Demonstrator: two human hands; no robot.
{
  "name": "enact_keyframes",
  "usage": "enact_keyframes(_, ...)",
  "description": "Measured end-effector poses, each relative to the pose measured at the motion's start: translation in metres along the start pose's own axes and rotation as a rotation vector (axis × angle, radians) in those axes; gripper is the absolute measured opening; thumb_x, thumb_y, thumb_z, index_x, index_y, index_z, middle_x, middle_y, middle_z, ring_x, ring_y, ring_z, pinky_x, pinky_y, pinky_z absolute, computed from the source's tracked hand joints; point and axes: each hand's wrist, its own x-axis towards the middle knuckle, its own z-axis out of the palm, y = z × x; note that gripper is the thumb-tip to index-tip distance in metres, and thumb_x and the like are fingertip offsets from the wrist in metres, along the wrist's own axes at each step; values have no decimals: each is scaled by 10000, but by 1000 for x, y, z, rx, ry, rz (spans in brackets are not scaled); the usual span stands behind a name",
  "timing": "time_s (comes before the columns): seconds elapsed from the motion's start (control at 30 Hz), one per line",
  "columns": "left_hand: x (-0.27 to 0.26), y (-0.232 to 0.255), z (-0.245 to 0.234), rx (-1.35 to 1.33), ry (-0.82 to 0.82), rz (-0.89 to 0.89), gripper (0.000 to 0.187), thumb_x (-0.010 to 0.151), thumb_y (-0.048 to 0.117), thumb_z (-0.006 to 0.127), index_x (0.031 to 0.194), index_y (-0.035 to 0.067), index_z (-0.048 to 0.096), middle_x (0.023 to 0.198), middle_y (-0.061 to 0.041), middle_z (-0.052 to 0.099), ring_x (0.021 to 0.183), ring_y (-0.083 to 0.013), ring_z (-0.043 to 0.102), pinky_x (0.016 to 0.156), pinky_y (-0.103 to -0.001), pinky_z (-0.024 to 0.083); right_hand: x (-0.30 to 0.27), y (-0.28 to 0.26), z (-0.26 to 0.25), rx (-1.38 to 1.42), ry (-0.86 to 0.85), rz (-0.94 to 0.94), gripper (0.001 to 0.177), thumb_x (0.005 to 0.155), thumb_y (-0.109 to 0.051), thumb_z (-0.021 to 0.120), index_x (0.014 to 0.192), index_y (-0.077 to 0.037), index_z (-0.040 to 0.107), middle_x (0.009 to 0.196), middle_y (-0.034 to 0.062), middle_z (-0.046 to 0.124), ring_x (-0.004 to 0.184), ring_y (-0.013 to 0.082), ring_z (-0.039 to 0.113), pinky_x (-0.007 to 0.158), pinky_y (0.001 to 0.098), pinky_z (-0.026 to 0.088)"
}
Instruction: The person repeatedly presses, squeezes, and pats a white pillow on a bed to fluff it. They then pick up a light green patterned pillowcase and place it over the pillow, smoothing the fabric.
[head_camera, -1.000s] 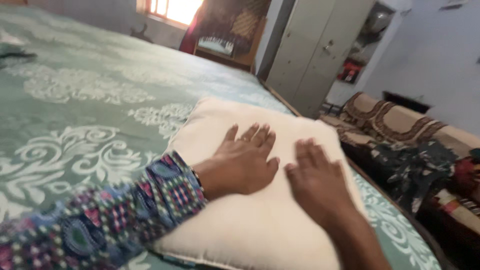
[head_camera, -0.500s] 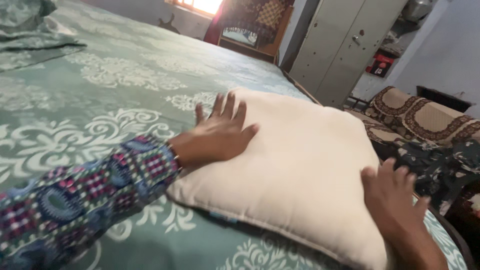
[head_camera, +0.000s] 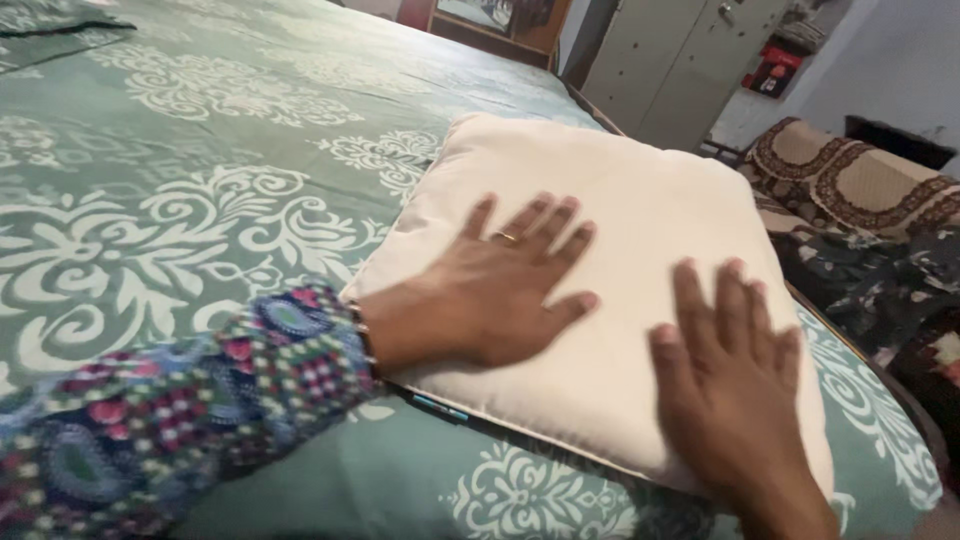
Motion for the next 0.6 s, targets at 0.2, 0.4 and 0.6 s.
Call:
enact_keyframes(0.2,-30,-34,-17,-154,-106,-245,783,978,588,181,1620,205,-52,1689,-118,-186,1563,-289,-164,1207,-615,-16,-19,102,27,16,-9,340,751,980,-547,196,1629,-168,200,1658,211,196,1509,412,137,1171,637,64)
enact_keyframes(0.4,-54,-80,-29,-286,-297,-184,1341,786,722,668,1633,169,-213,1680,-192,-290,1551,-409,-124,1201,-611,95,-25,157,21,554,-112,569,708,1059,-545,316,1546,-44,435,1385,291,572,1241,496,530,1072,669,381)
enact_keyframes(0.6,-57,-97,-30,-246,124,192,1233,592,272,870,1617,176,192,1682,-232,100,1536,-385,185,1220,-491,230,-24,103,-35,967,76,24,861,847,-251,685,1613,-56,343,1457,201,559,1309,339,564,1052,536,429)
